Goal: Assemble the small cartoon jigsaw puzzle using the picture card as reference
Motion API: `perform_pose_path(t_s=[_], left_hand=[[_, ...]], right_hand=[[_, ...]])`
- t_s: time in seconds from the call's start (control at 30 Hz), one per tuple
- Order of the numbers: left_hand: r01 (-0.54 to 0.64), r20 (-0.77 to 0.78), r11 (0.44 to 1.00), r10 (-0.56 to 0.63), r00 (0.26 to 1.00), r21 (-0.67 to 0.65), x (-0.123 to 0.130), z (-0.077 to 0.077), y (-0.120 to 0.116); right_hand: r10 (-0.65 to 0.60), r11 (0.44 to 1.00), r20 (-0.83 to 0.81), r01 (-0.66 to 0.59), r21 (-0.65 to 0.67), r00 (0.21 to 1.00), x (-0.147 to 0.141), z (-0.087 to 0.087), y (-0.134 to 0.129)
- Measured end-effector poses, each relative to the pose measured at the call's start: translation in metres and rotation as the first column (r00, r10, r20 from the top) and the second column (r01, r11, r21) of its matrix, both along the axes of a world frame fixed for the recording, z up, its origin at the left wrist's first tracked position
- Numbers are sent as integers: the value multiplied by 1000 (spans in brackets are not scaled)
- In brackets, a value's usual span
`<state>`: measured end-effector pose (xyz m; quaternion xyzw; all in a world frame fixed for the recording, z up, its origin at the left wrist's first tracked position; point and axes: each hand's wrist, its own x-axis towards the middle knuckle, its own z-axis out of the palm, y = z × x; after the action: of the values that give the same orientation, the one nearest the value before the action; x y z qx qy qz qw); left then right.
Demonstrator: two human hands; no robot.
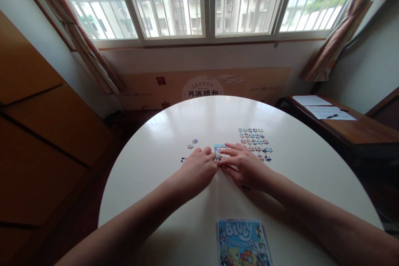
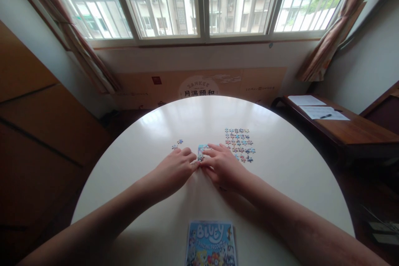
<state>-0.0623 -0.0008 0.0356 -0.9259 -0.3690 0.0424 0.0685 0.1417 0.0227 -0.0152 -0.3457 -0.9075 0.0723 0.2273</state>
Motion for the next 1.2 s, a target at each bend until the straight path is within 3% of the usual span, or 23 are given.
perform_pose_path(t_s=[0.17, 0.43, 0.8, 1.2], left_hand=[[-30, -4, 1000, 30, 1000, 5, 0, -1, -4], [-40, 85, 999, 39, 996, 9, -22, 15, 7], [19, 121, 1000, -20, 992, 10, -24, -1, 14], [2, 53, 1000, -2, 999, 0, -11, 6, 8]], right_hand=[[-4, 1000, 7, 4, -11, 1000, -1, 4, -5], [-10, 1000, 33, 10, -17, 999, -1, 6, -7], [6, 1000, -4, -6, -27, 1000, -1, 5, -7], [5, 1000, -29, -6, -30, 1000, 0, 1, -4]])
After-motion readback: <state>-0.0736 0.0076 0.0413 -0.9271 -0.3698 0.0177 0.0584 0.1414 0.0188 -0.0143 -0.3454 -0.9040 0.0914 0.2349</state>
